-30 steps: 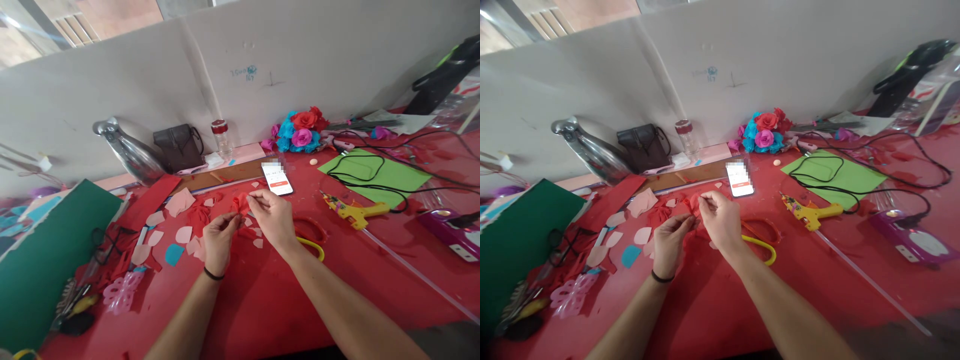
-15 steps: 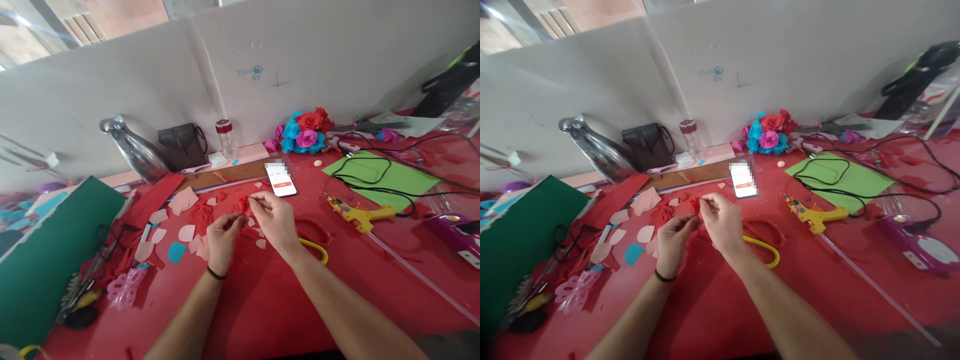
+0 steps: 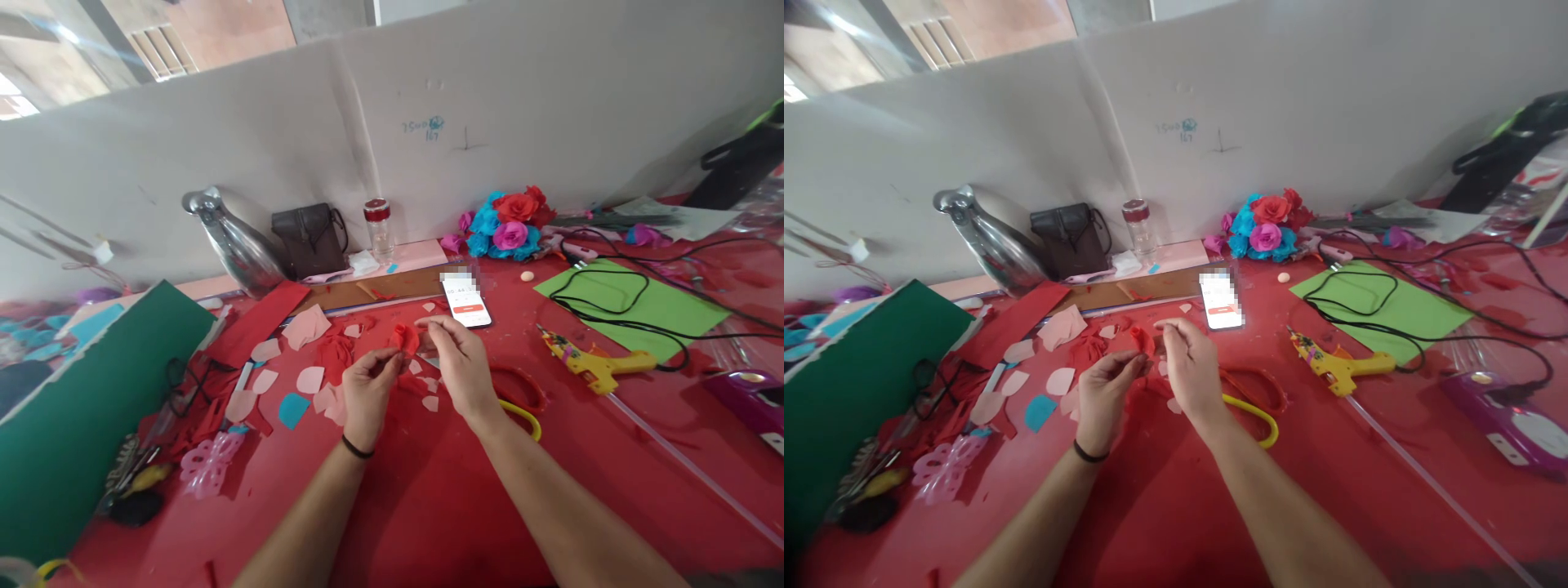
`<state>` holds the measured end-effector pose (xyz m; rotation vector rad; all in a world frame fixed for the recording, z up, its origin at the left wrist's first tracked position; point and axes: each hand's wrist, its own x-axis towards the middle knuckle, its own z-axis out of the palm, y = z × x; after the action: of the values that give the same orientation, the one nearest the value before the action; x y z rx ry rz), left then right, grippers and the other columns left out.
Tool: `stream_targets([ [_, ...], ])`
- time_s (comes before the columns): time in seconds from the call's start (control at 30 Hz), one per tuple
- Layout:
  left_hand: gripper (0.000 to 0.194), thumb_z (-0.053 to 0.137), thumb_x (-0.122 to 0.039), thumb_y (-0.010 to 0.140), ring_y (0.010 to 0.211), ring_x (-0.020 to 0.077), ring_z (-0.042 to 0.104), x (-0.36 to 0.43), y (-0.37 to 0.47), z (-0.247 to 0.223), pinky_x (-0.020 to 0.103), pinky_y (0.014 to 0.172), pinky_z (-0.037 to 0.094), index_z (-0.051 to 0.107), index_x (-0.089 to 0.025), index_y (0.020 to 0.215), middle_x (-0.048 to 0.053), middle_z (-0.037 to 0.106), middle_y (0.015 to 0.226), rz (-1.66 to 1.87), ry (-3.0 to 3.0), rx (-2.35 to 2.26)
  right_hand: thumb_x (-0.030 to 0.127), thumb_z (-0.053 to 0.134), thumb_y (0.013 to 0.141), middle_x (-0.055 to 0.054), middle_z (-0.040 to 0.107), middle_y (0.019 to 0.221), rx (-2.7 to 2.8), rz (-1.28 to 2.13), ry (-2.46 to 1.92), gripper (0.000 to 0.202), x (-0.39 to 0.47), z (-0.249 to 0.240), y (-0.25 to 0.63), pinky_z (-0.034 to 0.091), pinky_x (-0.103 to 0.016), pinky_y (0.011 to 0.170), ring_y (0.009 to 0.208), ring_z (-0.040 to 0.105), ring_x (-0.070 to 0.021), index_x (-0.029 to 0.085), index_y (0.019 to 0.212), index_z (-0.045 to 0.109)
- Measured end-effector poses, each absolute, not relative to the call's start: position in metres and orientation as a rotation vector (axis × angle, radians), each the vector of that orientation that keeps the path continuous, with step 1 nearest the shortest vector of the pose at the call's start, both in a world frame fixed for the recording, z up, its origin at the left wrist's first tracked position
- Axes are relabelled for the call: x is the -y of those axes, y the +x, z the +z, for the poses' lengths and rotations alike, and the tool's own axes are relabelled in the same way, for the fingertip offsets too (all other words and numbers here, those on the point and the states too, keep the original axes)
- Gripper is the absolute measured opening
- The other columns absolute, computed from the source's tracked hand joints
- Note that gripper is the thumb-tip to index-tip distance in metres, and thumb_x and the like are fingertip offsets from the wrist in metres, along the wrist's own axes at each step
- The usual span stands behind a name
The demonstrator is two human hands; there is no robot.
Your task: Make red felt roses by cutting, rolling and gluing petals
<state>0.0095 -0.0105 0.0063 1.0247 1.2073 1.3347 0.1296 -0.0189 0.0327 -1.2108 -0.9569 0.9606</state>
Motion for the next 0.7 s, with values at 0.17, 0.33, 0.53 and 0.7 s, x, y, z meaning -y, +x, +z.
stream_targets([
  [0.17,0.018,0.075,-0.027,0.062,0.062,0.0146,0.067,0.011,0.009,0.006,0.028,0.068,0.056,0.071,-0.014,0.074,0.004,0.072,0.067,1.349,0.999,-1.174,0.028,0.060,0.068,-0.001,0.070,0.075,0.970,1.148,-1.160,0.013,0.010,0.025,0.134,0.050,-0.027,0.066,0.071,0.064,-0.0164,0.021,0.077,0.066],
  [0.33,0.016,0.075,-0.025,0.062,0.061,0.0146,0.066,0.012,0.009,0.008,0.029,0.068,0.056,0.071,-0.014,0.073,0.003,0.072,0.068,1.360,0.966,-1.130,0.028,0.065,0.069,-0.002,0.072,0.081,1.099,1.212,-1.071,0.016,0.008,0.018,0.136,0.050,-0.031,0.076,0.079,0.065,-0.0177,0.021,0.081,0.071],
  [0.53,0.013,0.073,-0.026,0.063,0.062,0.0163,0.067,0.013,0.008,0.010,0.028,0.065,0.056,0.072,-0.015,0.071,0.004,0.072,0.065,1.353,1.023,-1.114,0.031,0.068,0.067,-0.003,0.073,0.079,1.120,1.221,-1.111,0.017,0.009,0.019,0.135,0.050,-0.032,0.074,0.078,0.065,-0.0195,0.020,0.079,0.072],
  [0.7,0.012,0.073,-0.025,0.062,0.061,0.0169,0.068,0.012,0.007,0.009,0.028,0.065,0.056,0.072,-0.015,0.069,0.004,0.072,0.064,1.370,1.029,-1.108,0.032,0.070,0.066,-0.003,0.073,0.078,1.120,1.210,-1.133,0.018,0.010,0.020,0.134,0.051,-0.033,0.074,0.078,0.065,-0.0210,0.020,0.079,0.072],
])
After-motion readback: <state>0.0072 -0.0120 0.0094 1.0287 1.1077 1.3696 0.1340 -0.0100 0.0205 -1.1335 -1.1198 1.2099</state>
